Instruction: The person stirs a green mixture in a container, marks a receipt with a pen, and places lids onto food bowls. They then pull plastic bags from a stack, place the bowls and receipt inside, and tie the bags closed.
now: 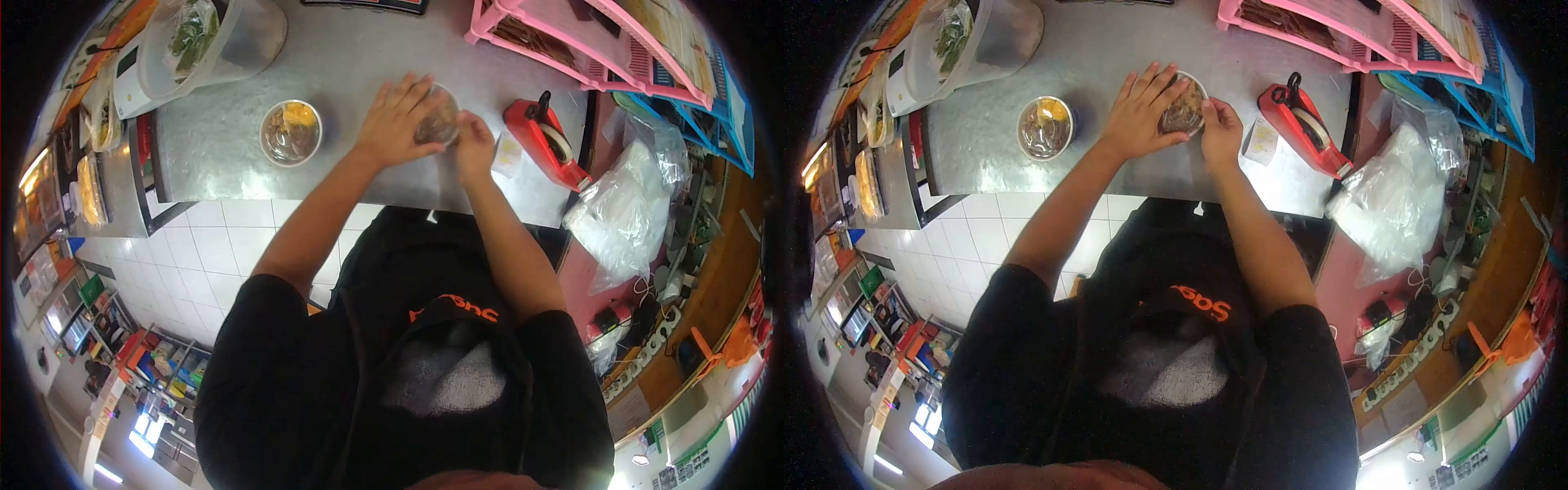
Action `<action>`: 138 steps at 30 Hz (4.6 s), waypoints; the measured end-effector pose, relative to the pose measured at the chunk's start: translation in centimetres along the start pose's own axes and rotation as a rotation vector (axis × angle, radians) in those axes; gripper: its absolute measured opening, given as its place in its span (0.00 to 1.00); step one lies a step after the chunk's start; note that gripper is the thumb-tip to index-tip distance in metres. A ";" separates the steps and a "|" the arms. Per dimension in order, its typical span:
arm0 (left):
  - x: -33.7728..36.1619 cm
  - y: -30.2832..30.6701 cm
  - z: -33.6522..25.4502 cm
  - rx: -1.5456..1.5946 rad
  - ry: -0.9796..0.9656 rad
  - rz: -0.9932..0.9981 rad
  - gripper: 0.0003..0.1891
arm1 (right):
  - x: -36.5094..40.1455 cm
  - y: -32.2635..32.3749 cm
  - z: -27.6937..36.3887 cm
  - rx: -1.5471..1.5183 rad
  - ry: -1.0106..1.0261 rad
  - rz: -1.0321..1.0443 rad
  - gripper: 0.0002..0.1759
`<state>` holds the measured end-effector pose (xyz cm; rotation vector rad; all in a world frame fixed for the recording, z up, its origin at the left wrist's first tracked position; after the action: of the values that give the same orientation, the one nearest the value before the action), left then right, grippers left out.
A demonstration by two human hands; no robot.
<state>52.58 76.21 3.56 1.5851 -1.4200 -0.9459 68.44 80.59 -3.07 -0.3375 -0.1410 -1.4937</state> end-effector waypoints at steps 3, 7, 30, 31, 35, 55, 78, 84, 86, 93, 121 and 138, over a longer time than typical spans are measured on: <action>-1.5 -0.7 -0.8 -0.057 -0.104 0.069 0.49 | -0.8 -1.0 1.1 0.048 0.041 -0.020 0.11; -1.7 -0.9 -0.9 -0.092 -0.073 0.099 0.46 | -1.7 -1.6 1.5 0.228 0.084 -0.026 0.10; 3.4 -2.0 -4.7 -0.067 0.046 0.160 0.58 | 3.6 4.1 -1.0 0.256 0.159 0.125 0.12; 3.5 -2.2 -4.5 -0.052 0.065 0.183 0.60 | 3.6 4.1 -1.2 0.290 0.225 0.099 0.12; 3.3 -2.4 -4.7 -0.104 0.127 0.257 0.61 | 4.4 3.5 0.0 0.478 0.353 0.043 0.12; -6.8 -11.1 -14.4 0.167 0.742 0.529 0.32 | -5.4 22.4 10.1 1.072 0.469 0.165 0.41; 4.5 19.1 -18.1 1.378 -0.451 0.149 0.40 | 1.5 22.8 11.6 0.883 0.221 0.163 0.11; 5.0 18.0 -16.7 1.443 -0.382 0.188 0.41 | 3.7 26.0 7.0 0.754 -0.042 0.114 0.11; 5.3 16.5 -15.7 1.455 -0.274 0.258 0.41 | 2.1 25.5 4.2 0.858 0.018 0.071 0.12; 6.2 2.2 -6.7 1.204 0.185 0.308 0.37 | 1.5 27.7 5.0 1.342 0.178 0.105 0.11; 10.4 -1.5 -1.2 0.204 -0.018 -0.148 0.42 | 4.4 7.7 4.1 0.916 0.256 0.302 0.25; 13.7 8.0 16.3 -0.163 0.793 -0.475 0.47 | 4.0 9.2 3.7 0.499 -0.020 0.357 0.11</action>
<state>35.78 60.82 3.85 1.9037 -0.4207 -0.5453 78.25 78.26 0.44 0.0281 -0.4375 -1.0574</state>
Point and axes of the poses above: each hand's wrist, its own x-axis away from the middle knuckle, its own y-axis out of the back of the hand, z = x × y, the point moved 5 cm from there along -x, towards the middle knuckle, and after that the axes turned 10 degrees about y, right-handed, at the moved point
